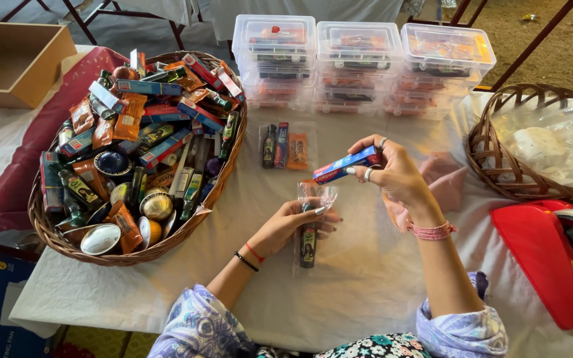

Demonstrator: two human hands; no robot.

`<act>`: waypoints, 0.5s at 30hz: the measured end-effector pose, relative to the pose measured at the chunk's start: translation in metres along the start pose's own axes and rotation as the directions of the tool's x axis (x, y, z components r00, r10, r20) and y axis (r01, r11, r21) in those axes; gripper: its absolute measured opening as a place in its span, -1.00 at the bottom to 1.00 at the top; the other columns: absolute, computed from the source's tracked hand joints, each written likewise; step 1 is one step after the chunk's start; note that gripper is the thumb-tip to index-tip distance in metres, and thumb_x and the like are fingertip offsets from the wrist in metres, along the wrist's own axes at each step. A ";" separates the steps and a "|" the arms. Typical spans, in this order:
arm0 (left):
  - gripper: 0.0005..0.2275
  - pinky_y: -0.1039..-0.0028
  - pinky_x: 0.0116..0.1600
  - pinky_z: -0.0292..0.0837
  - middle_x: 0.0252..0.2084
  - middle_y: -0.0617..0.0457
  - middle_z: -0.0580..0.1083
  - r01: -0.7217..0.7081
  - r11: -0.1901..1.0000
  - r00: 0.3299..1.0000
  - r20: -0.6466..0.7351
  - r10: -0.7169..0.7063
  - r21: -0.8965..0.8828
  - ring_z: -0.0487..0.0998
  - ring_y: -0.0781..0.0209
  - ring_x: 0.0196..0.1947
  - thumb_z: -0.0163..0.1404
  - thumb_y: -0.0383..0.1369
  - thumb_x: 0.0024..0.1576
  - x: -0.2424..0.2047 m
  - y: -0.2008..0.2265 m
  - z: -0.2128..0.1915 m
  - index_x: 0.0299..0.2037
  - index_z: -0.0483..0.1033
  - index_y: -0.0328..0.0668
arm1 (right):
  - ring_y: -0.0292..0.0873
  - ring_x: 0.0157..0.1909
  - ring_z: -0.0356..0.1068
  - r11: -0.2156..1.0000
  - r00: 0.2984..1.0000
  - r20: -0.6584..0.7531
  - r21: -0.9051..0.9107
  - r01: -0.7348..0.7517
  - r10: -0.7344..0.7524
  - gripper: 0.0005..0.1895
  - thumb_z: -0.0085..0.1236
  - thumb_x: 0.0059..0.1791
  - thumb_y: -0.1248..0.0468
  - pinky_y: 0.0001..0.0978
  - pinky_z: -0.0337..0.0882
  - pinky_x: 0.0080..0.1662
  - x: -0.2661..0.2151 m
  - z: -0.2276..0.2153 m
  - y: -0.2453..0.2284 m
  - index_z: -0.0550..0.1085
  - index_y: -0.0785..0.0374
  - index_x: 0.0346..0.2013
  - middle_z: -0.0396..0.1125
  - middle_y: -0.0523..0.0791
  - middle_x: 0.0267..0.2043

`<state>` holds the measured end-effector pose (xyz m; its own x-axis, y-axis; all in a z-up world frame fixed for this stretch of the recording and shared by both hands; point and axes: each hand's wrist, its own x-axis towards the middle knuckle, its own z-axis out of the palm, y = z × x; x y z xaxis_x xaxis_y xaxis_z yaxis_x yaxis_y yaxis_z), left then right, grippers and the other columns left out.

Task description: Organizing small travel-sized toiletries and supplies into plastic containers and bags.

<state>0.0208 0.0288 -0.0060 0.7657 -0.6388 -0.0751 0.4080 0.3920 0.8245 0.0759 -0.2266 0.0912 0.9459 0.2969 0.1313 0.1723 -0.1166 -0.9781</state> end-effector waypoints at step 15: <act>-0.60 0.37 0.09 0.57 0.10 -0.18 0.54 0.017 1.000 1.000 0.016 -0.017 0.012 0.63 0.14 -0.01 0.01 -0.31 0.27 0.003 -0.001 -0.001 0.24 0.35 -0.42 | -0.40 -0.20 0.37 0.981 0.999 0.037 0.192 0.029 -0.036 -0.53 0.31 -0.09 0.39 -0.54 0.40 -0.17 -0.003 -0.001 -0.003 0.32 0.28 0.04 0.38 -0.21 -0.19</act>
<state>0.0235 0.0273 -0.0078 0.7508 -0.6556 -0.0801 0.4147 0.3735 0.8298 0.0729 -0.2276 0.0937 0.9283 0.3355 0.1606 0.1432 0.0762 -0.9868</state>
